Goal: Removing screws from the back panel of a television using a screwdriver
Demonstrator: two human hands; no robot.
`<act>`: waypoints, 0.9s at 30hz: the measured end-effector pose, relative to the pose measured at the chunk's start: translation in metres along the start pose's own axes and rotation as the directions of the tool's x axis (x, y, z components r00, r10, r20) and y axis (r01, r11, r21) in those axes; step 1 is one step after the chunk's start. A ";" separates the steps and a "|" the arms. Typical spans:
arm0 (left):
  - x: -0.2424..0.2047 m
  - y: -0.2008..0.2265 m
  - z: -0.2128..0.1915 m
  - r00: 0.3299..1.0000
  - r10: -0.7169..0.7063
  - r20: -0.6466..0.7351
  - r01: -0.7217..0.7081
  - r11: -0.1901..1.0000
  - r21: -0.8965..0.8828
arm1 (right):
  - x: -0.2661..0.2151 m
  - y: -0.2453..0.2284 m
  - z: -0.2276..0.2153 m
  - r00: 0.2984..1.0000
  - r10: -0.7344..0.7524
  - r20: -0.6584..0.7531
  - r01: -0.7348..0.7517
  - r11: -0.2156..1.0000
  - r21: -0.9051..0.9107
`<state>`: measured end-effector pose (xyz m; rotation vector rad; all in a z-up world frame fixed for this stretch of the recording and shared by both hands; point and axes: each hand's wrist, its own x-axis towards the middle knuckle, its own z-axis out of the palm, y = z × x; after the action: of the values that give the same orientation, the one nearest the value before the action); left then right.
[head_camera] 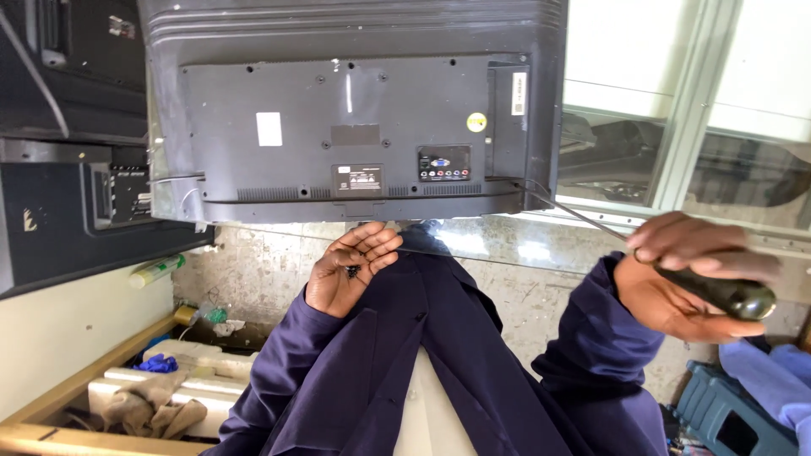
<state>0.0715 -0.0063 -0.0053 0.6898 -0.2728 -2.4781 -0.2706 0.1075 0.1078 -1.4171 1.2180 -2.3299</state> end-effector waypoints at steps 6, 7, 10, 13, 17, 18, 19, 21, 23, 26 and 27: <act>-0.010 0.001 -0.003 1.000 0.029 0.007 -0.029 0.999 0.014 | -0.023 0.004 -0.038 0.960 -0.188 -0.205 0.098 0.918 -0.385; -0.012 0.003 0.002 0.999 0.032 0.024 -0.033 0.999 0.037 | -0.027 0.004 -0.056 0.993 -0.001 -0.118 -0.018 0.986 -0.164; -0.018 0.004 0.005 0.999 0.040 0.026 -0.042 0.997 0.065 | -0.024 0.002 -0.064 0.991 0.132 0.032 -0.134 0.990 0.054; -0.019 0.003 -0.001 0.999 0.049 0.007 -0.049 0.997 0.067 | -0.023 0.003 -0.052 0.998 0.050 -0.045 -0.051 0.998 -0.040; -0.022 0.001 -0.009 0.998 0.060 -0.005 -0.060 0.998 0.004 | -0.021 0.004 -0.031 0.974 -0.171 -0.145 0.119 0.942 -0.315; -0.022 0.002 -0.009 0.998 0.061 -0.003 -0.061 0.998 0.004 | -0.022 0.008 -0.037 0.974 -0.173 -0.145 0.120 0.942 -0.315; -0.022 0.002 -0.009 0.998 0.059 0.014 -0.059 0.998 -0.002 | -0.023 0.011 -0.043 0.978 -0.142 -0.155 0.099 0.962 -0.255; -0.024 0.002 -0.010 0.998 0.057 0.034 -0.057 0.998 -0.008 | -0.016 0.008 -0.043 0.980 -0.113 -0.162 0.081 0.977 -0.196; -0.025 0.002 -0.012 0.999 0.044 0.015 -0.044 0.999 -0.015 | 0.001 -0.005 -0.030 0.996 0.032 0.078 -0.033 0.999 0.006; -0.025 0.002 -0.014 0.999 0.048 0.020 -0.047 0.999 -0.022 | -0.018 0.010 -0.057 0.997 0.001 0.072 0.002 0.999 -0.034; -0.025 0.001 -0.016 0.999 0.046 0.016 -0.045 0.999 -0.024 | -0.014 0.012 -0.041 0.997 0.006 0.073 -0.004 0.999 -0.034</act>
<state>0.0983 0.0062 -0.0087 0.6468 -0.2616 -2.4406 -0.2987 0.1294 0.0811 -1.4942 1.2456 -2.2439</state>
